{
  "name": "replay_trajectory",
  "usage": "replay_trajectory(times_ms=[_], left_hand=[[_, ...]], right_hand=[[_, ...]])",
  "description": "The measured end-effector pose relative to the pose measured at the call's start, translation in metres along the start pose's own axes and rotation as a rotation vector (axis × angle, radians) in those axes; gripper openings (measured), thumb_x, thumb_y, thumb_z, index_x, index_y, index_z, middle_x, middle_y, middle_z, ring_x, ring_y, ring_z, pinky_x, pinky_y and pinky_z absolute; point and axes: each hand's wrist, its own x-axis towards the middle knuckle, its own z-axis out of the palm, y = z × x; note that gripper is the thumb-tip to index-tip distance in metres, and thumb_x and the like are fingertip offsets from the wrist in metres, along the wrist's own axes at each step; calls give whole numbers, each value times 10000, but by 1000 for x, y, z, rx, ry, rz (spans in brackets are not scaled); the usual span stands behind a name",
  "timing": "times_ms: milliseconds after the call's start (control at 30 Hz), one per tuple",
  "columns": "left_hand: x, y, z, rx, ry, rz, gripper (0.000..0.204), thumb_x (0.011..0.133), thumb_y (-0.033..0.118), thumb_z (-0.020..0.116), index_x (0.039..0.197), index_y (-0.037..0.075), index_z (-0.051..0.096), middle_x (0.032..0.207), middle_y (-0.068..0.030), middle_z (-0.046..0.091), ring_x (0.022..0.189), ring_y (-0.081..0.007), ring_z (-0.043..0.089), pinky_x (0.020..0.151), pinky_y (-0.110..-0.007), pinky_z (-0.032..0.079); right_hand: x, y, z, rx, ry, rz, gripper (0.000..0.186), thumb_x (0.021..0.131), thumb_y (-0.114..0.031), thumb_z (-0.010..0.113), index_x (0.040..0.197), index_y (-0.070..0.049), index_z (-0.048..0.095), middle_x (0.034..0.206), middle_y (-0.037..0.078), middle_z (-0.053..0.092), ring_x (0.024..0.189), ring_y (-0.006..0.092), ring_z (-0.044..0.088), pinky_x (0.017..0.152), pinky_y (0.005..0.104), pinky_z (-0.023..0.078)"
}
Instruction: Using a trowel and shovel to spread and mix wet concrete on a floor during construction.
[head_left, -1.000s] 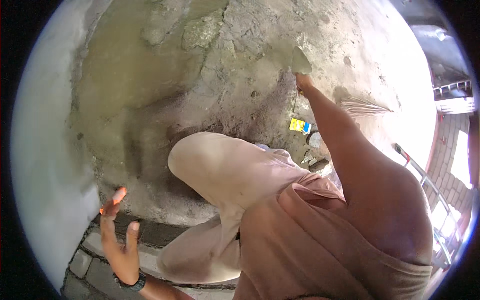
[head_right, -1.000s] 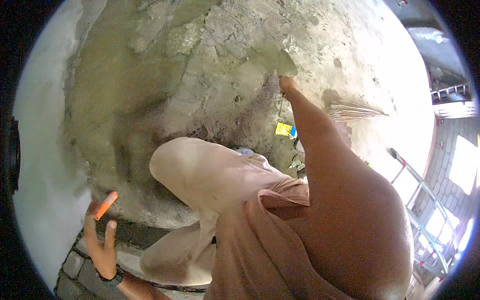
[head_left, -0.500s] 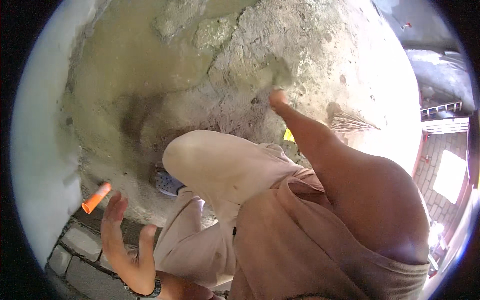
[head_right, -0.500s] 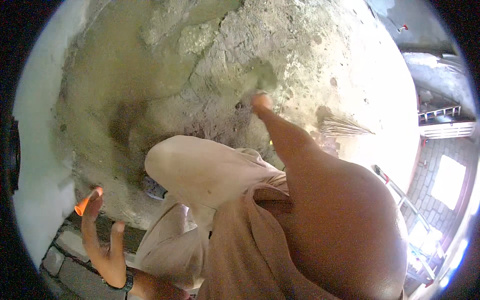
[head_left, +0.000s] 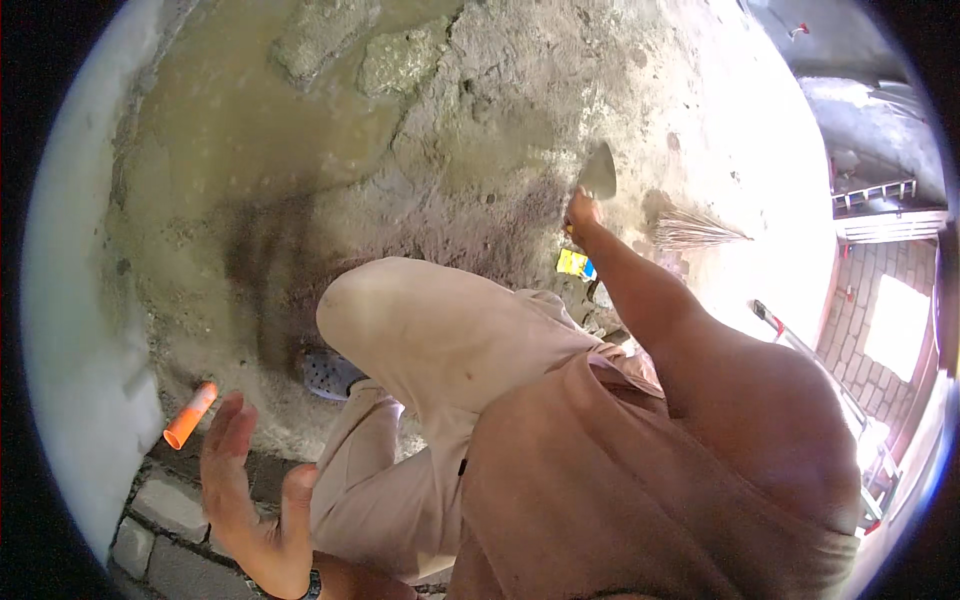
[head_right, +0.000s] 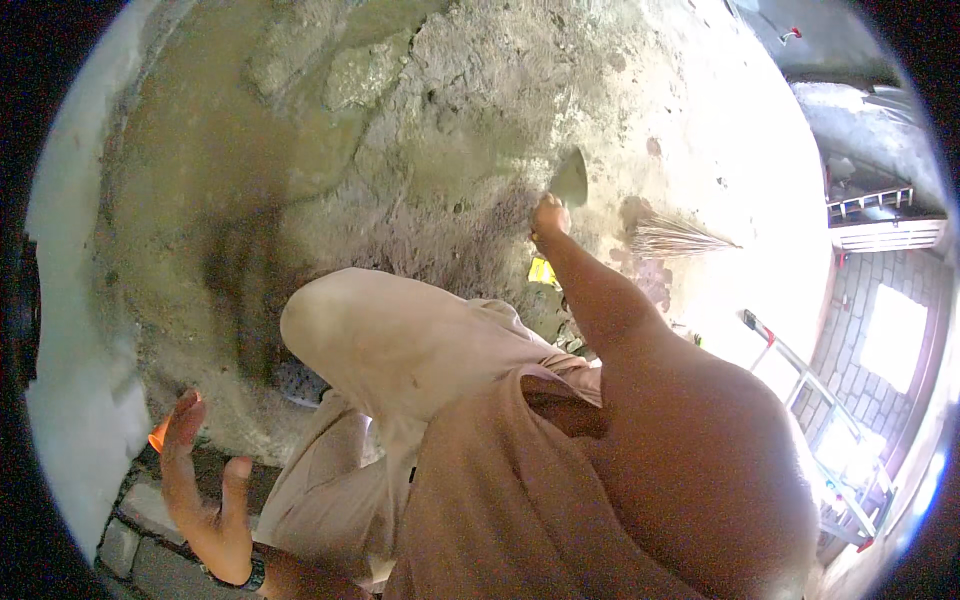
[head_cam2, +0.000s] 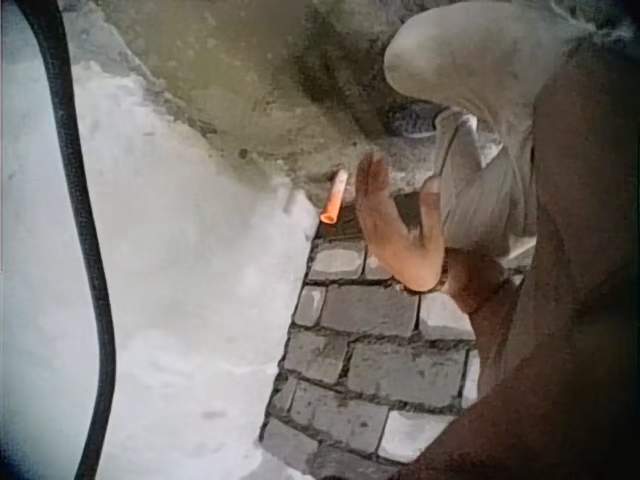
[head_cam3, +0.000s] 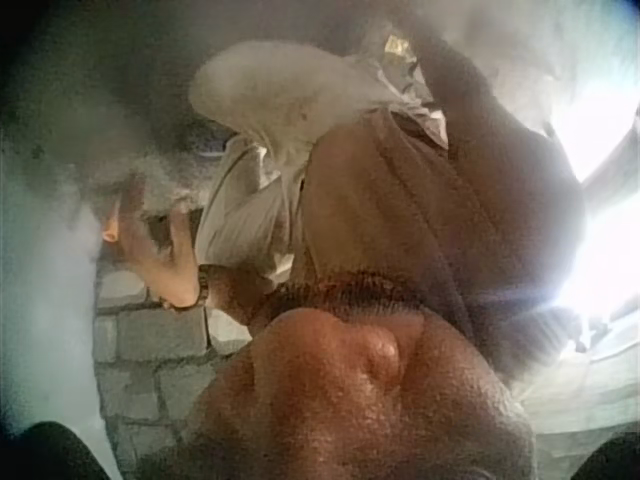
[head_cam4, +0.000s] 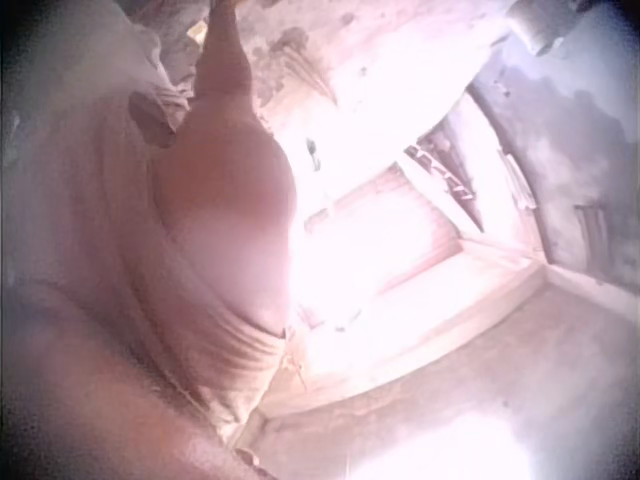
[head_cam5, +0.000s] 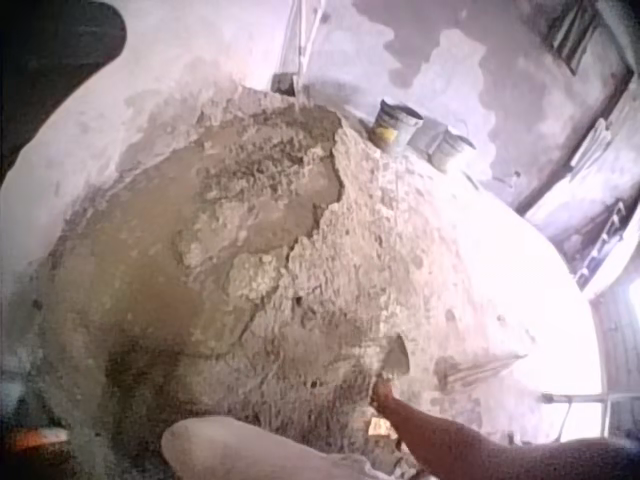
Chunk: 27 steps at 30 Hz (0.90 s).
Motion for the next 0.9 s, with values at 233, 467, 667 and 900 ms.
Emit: replay_trajectory(times_ms=[233, 467, 667, 900], left_hand=[[-12, -6, 2, 53, -45, -12, 584, 867, 236, 697, 1331, -78, 535, 1385, -233, 561, 1286, -362, 535, 1103, -462, 383], [-5, 9, -2, -43, -78, -29, 551, 905, 358, 732, 1296, -11, 612, 1332, -191, 614, 1248, -357, 561, 1071, -449, 397], [5, 12, 1, 130, -74, -5, 495, 924, 311, 714, 1270, -31, 620, 1267, -204, 647, 1200, -348, 592, 1027, -448, 431], [29, 8, 15, 41, -76, 175, 478, 910, 280, 725, 1264, -27, 628, 1287, -184, 647, 1185, -350, 607, 1010, -442, 445]], right_hand=[[66, -40, 5, -1298, 179, -809, 264, 911, -297, 621, 1005, -62, 697, 927, 129, 723, 771, 325, 694, 659, 441, 532], [10, -63, 56, -657, -24, -558, 446, 965, -392, 504, 1055, -14, 722, 1101, 255, 691, 1010, 385, 683, 788, 476, 546], [84, -83, -13, 35, 69, -205, 256, 943, -268, 581, 953, -20, 642, 776, 149, 627, 722, 281, 693, 547, 384, 562], [157, -71, -51, -552, 402, -331, 598, 918, -361, 597, 1350, 22, 443, 1077, 224, 703, 985, 359, 704, 800, 481, 564]])
